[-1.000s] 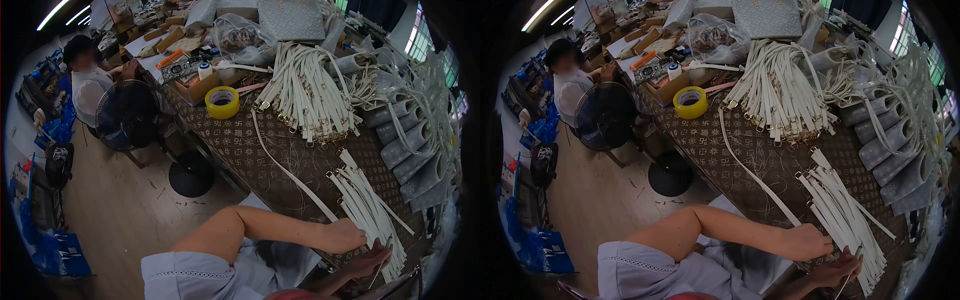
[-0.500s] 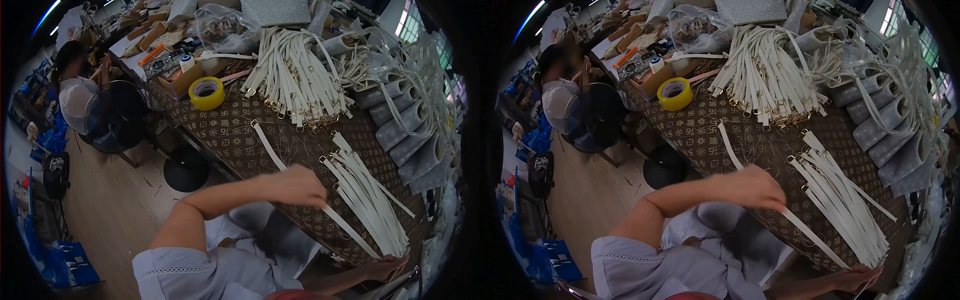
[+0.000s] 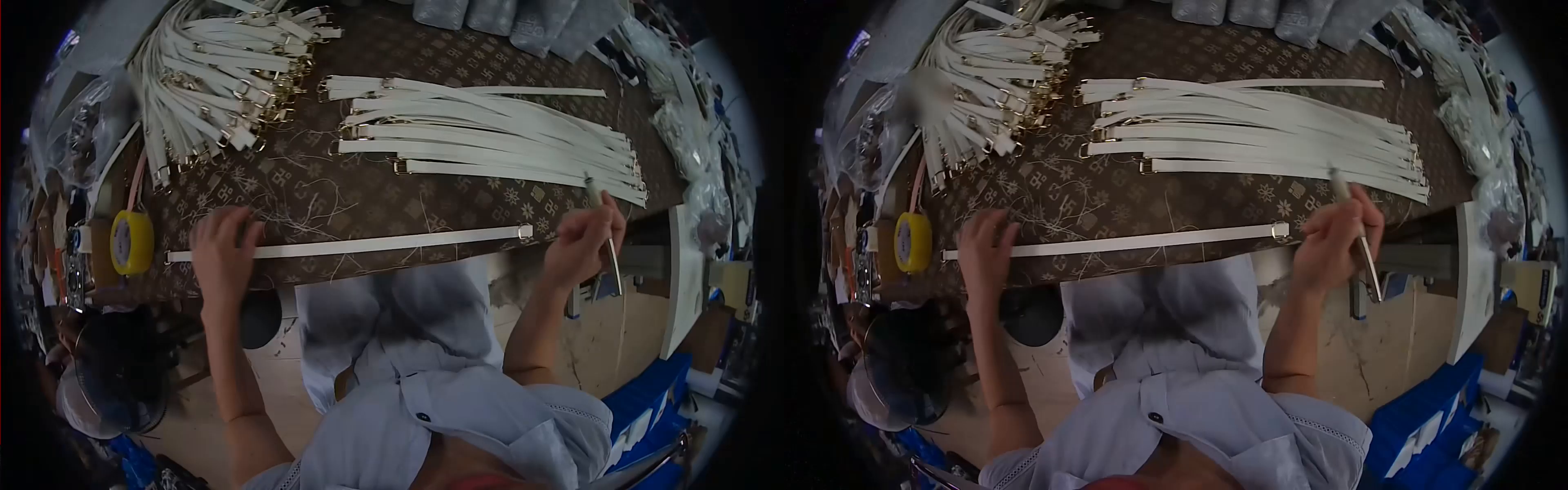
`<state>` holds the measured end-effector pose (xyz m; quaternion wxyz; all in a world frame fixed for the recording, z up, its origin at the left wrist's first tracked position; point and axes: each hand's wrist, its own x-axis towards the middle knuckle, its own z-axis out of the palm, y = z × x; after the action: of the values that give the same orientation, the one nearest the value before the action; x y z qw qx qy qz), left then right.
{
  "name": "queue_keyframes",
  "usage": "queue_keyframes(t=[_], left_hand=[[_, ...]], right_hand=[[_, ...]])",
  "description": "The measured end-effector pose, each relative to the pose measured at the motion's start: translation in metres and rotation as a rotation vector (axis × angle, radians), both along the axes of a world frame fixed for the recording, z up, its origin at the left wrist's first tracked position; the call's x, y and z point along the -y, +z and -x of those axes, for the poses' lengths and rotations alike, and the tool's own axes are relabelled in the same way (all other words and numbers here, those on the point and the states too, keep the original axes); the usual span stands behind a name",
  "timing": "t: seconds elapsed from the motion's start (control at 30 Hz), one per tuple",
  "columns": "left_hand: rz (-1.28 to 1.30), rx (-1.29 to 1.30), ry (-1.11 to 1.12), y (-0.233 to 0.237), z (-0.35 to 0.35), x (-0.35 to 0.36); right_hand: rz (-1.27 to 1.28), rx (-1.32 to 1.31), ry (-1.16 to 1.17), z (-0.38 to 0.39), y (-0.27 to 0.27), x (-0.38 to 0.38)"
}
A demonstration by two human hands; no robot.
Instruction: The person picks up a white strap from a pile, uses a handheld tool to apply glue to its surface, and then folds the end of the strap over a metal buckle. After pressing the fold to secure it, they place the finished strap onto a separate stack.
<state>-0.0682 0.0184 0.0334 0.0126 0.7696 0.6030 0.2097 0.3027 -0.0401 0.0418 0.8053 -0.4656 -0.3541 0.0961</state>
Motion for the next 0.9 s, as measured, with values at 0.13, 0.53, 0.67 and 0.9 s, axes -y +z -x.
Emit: queue_keyframes(t=[0.13, 0.53, 0.67, 0.9], left_hand=[[0.002, 0.147, -0.500, -0.005, -0.090, 0.017], [0.157, 0.196, -0.480, 0.002, -0.139, 0.002], [0.172, 0.208, -0.475, -0.014, -0.149, -0.003], [0.139, 0.221, -0.527, -0.019, -0.146, -0.002]], right_hand=[[0.162, -0.073, 0.371, 0.032, -0.030, 0.007], [0.424, -0.061, 0.593, 0.031, -0.038, -0.027], [0.458, -0.022, 0.645, 0.026, -0.042, -0.026], [0.530, 0.206, 0.708, 0.012, -0.032, -0.026]])
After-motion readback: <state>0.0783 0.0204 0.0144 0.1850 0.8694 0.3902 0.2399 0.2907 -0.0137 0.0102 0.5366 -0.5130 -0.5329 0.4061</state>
